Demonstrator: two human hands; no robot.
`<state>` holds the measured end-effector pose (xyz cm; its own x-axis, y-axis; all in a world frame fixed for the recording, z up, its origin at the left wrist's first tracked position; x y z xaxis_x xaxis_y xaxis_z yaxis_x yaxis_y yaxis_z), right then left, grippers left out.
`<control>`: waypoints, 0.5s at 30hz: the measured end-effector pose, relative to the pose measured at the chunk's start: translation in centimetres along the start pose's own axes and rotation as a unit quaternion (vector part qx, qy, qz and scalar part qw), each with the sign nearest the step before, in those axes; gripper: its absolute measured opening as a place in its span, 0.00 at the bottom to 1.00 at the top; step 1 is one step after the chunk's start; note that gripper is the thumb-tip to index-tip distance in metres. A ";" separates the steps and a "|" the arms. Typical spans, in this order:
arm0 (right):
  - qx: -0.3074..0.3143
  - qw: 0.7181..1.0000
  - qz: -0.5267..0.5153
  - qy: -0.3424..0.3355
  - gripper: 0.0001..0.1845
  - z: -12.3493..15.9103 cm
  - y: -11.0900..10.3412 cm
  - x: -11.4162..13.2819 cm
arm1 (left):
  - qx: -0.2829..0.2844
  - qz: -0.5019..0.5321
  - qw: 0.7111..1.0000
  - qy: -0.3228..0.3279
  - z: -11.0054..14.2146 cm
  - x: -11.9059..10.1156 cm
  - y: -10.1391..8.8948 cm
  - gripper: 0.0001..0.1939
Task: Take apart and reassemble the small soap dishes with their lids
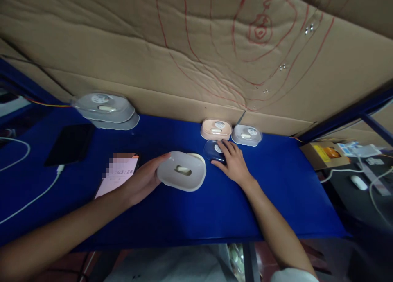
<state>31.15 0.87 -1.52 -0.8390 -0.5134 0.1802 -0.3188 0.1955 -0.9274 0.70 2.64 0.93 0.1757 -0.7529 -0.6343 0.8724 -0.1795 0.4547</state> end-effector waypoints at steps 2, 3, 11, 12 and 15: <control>-0.044 0.998 -0.041 -0.021 0.40 0.0 -0.1 0.8 | 0.003 0.011 1.000 0.012 0.0 0.1 0.0 0.20; -0.063 0.995 -0.064 -0.038 0.40 -0.1 -0.2 1.5 | 0.001 0.018 1.000 0.016 -0.1 0.1 0.0 0.20; -0.085 0.977 -0.024 -0.196 0.53 0.1 0.2 7.4 | -0.003 0.076 0.997 0.018 -0.8 0.6 -0.3 0.17; -0.085 0.977 -0.021 -0.194 0.53 0.1 0.2 7.5 | 0.002 0.071 0.997 0.016 -0.9 0.7 -0.3 0.17; -0.082 0.981 -0.041 -0.170 0.52 0.0 0.0 6.8 | 0.011 0.055 0.998 0.008 -1.0 0.7 -0.4 0.20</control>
Point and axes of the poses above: each hand's wrist, its own z-axis away from the middle knuckle, its own y-axis out of the palm, x = y × z, the point moved 2 cm from there along -z, towards the middle knuckle, and after that the axes turned 14 degrees about -y, right-handed, at the moved point
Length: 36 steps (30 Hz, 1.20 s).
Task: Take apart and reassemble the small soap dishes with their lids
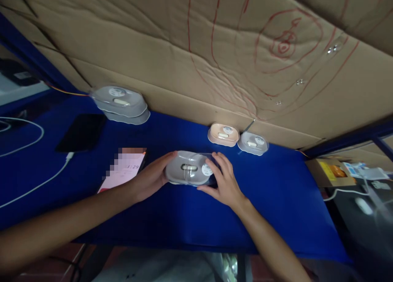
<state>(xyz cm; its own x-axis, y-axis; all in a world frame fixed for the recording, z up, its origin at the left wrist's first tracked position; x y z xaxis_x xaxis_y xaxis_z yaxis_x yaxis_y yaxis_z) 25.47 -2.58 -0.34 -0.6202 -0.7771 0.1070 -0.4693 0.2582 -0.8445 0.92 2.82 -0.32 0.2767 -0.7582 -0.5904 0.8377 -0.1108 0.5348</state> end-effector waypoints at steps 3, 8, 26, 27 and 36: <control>0.001 0.999 -0.023 0.031 0.50 0.1 -0.4 -0.8 | 0.006 -0.024 1.000 -0.006 0.1 -0.3 0.1 0.23; 0.020 0.995 -0.084 0.049 0.48 0.0 -0.3 -0.4 | 0.002 -0.053 0.999 -0.005 0.7 0.0 0.6 0.26; 0.010 0.999 -0.050 0.018 0.51 -0.3 0.2 1.2 | 0.085 -0.009 0.996 -0.028 1.5 1.3 1.1 0.22; 0.002 0.999 -0.047 0.018 0.51 -0.3 0.2 1.2 | 0.093 -0.010 0.995 -0.031 1.6 1.2 1.2 0.22; -0.023 0.998 -0.022 -0.045 0.55 0.3 0.1 0.8 | 0.171 -0.012 0.985 -0.029 2.2 1.1 1.9 0.22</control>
Point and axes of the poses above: each hand's wrist, its own z-axis away from the middle knuckle, its own y-axis out of the palm, x = y × z, the point moved 2 cm from there along -z, towards the middle knuckle, and after that the axes turned 14 degrees about -y, right-handed, at the moved point
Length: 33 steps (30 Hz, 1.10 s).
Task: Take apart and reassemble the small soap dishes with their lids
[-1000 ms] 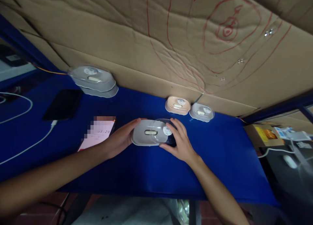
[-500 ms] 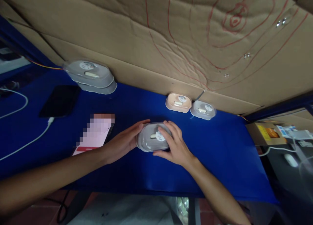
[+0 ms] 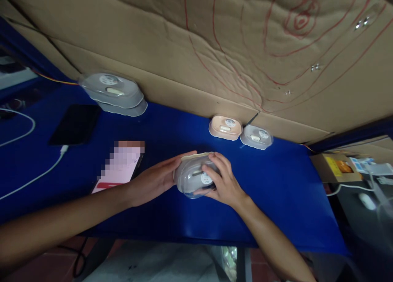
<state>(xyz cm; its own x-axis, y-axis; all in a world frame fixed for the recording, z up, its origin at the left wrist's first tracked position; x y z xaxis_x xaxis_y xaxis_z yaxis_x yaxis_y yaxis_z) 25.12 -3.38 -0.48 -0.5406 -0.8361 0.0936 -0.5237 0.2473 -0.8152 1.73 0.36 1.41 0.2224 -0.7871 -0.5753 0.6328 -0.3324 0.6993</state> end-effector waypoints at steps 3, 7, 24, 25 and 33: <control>-0.016 0.999 0.028 -0.019 0.55 0.2 -0.2 0.1 | 0.020 -0.012 1.000 0.006 0.1 0.3 0.2 0.21; -0.020 0.999 0.034 -0.031 0.53 0.2 -0.4 0.3 | 0.033 -0.029 0.999 0.008 0.1 0.7 0.2 0.23; 0.064 0.998 -0.002 0.027 0.64 -0.4 0.2 0.3 | -0.025 0.052 0.998 -0.021 -0.2 0.8 -0.4 0.21; 0.068 0.997 0.002 0.023 0.63 -0.5 0.2 0.4 | -0.026 0.055 0.998 -0.022 -0.3 0.8 -0.5 0.21; 0.093 0.995 0.038 0.010 0.62 -1.0 0.2 1.3 | -0.049 0.067 0.996 -0.024 -0.3 0.9 -0.6 0.23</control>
Point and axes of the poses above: each hand's wrist, its own z-axis away from the middle knuckle, its own y-axis out of the palm, x = y × z, the point moved 2 cm from there along -z, towards the middle knuckle, and after that the axes turned 14 degrees about -y, right-handed, at the moved point
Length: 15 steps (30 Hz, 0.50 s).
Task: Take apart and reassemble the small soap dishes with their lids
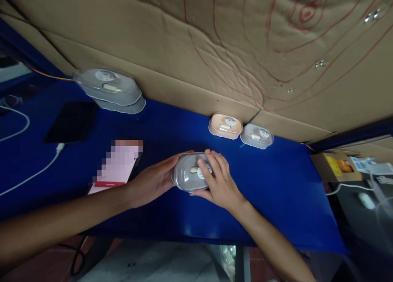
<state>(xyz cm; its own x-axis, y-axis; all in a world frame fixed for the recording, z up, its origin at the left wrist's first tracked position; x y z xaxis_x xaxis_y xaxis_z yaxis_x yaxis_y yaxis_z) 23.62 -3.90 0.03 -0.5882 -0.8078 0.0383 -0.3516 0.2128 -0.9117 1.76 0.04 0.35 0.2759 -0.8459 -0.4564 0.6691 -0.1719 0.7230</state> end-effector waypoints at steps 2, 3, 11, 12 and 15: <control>-0.009 1.000 0.007 -0.004 0.60 0.1 0.1 0.2 | -0.009 -0.006 1.000 0.002 0.2 -0.1 0.1 0.23; -0.015 1.000 0.008 -0.007 0.58 0.1 0.2 0.2 | -0.013 -0.011 1.000 0.002 0.3 -0.1 0.2 0.23; -0.024 1.000 0.009 -0.015 0.47 0.1 -0.3 0.1 | -0.007 -0.026 1.000 0.006 0.3 -0.2 0.6 0.24; -0.020 1.000 0.004 -0.011 0.48 0.0 -0.4 0.0 | 0.000 -0.031 0.999 0.010 0.4 -0.2 0.6 0.24; -0.014 1.000 -0.009 -0.017 0.48 0.0 -0.3 -0.3 | 0.010 -0.040 0.999 0.018 0.4 -0.2 0.5 0.23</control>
<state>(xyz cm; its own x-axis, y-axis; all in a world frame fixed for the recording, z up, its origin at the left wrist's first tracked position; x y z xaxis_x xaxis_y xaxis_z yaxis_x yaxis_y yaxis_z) 23.92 -3.69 0.32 -0.5567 -0.8297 0.0406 -0.3826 0.2127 -0.8991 1.77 -0.10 0.96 0.2465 -0.8101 -0.5320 0.6769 -0.2489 0.6927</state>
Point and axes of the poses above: each hand's wrist, its own z-axis away from the middle knuckle, its own y-axis out of the palm, x = y × z, the point moved 2 cm from there along -z, towards the middle knuckle, and after that the axes turned 14 degrees about -y, right-handed, at the moved point
